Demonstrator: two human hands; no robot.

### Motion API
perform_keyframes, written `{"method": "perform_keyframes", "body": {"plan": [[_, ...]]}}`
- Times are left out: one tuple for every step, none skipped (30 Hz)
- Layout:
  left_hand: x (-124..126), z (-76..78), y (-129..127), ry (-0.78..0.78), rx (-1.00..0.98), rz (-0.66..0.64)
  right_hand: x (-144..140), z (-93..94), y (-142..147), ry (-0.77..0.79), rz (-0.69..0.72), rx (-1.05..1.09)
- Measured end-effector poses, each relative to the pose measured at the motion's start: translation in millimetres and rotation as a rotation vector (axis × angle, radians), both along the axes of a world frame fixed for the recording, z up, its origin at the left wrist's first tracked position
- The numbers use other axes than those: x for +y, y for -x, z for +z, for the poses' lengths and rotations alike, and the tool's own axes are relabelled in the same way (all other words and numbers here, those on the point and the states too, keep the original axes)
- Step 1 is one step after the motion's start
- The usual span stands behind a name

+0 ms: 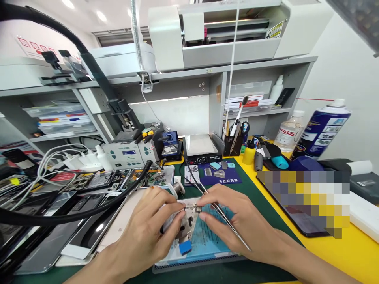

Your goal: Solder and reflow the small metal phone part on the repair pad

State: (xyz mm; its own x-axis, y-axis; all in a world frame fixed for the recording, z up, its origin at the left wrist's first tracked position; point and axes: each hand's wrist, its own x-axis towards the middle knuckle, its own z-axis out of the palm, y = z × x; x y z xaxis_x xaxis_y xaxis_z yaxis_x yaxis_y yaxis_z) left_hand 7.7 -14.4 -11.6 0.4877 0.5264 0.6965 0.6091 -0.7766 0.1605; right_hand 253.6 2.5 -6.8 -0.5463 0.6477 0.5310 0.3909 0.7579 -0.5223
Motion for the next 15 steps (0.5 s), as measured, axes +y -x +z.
{"method": "perform_keyframes", "body": {"plan": [[0.1,0.3,-0.2,0.002,0.001,0.002,0.1,0.0,0.3,-0.008,-0.002,-0.001],[0.1,0.5,-0.3,0.004,0.0,0.003,0.2,0.2,0.5,-0.018,-0.005,0.002],[0.1,0.6,-0.3,0.006,0.0,0.005,0.2,0.3,0.6,-0.025,-0.007,0.003],[-0.1,0.5,-0.4,0.007,-0.001,0.006,0.3,0.3,0.7,-0.031,-0.009,0.007],[-0.2,0.4,-0.4,0.006,-0.002,0.006,0.3,0.3,0.6,-0.033,-0.009,0.007],[-0.3,0.1,-0.4,0.005,-0.002,0.006,0.3,0.2,0.3,-0.035,-0.008,0.006],[-0.2,-0.2,-0.4,0.005,-0.002,0.006,0.2,0.0,0.0,-0.033,-0.008,0.003],[-0.1,-0.4,-0.4,0.004,-0.003,0.007,0.2,-0.2,-0.4,-0.03,-0.01,-0.001],[0.0,-0.5,-0.4,0.004,-0.003,0.008,0.2,-0.4,-0.7,-0.024,-0.011,-0.007],[0.2,-0.5,-0.5,0.004,-0.003,0.009,0.1,-0.6,-1.0,-0.018,-0.011,-0.011],[0.2,-0.5,-0.6,0.003,-0.004,0.01,0.2,-0.8,-1.2,-0.011,-0.012,-0.014],[0.2,-0.3,-0.7,0.001,-0.006,0.011,0.2,-1.1,-1.3,-0.008,-0.012,-0.014],[0.0,-0.2,-0.8,-0.003,-0.006,0.01,0.3,-1.5,-1.5,-0.004,-0.012,-0.014],[-0.2,-0.1,-1.0,-0.006,-0.007,0.01,0.5,-1.9,-1.7,-0.003,-0.012,-0.014],[-0.4,0.0,-1.1,-0.008,-0.007,0.01,0.7,-2.5,-1.9,-0.001,-0.015,-0.015]]}}
